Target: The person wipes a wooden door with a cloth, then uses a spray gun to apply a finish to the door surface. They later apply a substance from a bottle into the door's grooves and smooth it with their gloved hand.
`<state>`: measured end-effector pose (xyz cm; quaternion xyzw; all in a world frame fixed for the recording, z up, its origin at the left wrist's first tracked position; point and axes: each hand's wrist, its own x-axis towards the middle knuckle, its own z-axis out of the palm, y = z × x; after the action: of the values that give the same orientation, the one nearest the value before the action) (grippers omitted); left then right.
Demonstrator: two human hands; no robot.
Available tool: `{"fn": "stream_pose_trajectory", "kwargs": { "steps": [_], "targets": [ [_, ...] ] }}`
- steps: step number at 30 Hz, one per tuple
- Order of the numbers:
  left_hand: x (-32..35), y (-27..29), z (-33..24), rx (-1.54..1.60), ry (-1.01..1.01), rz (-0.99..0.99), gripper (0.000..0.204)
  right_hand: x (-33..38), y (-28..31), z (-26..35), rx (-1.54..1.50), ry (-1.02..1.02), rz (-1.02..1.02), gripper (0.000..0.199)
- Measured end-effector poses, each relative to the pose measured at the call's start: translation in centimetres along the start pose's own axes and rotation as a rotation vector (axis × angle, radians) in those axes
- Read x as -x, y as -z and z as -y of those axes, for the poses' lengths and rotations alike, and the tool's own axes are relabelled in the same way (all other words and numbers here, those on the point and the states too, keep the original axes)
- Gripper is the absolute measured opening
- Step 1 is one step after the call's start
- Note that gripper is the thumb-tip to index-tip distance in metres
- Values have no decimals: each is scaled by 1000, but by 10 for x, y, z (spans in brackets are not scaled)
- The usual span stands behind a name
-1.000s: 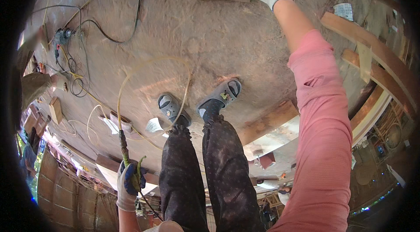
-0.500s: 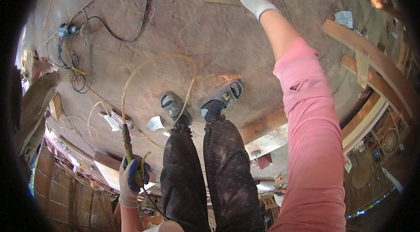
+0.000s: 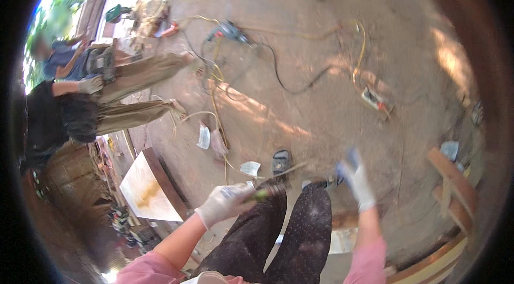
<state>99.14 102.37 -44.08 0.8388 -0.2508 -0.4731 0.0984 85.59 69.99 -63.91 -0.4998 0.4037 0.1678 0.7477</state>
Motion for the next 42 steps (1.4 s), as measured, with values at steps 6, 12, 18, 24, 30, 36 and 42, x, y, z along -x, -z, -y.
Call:
{"fn": "stream_pose_trajectory", "kwargs": {
  "steps": [6,12,18,24,30,36,42],
  "targets": [
    [67,42,-60,-178,-622,126,25,212,-94,79,485,-78,984,68],
    [142,107,-115,-472,-977,-244,17,345,-150,144,150,-58,486,61],
    [212,161,-178,-721,-1088,-423,13,398,-188,184,430,516,3,57],
    [255,147,-161,-356,-1142,-816,55,433,-208,174,188,440,-91,38],
    [278,117,-113,245,-893,-738,73,475,-191,183,-65,476,-302,31],
    [267,70,-152,284,-1028,-245,83,538,-203,243,-107,656,-140,37],
    [260,13,-223,150,-967,121,67,563,-156,258,-217,1007,-67,51]
  ]
}}
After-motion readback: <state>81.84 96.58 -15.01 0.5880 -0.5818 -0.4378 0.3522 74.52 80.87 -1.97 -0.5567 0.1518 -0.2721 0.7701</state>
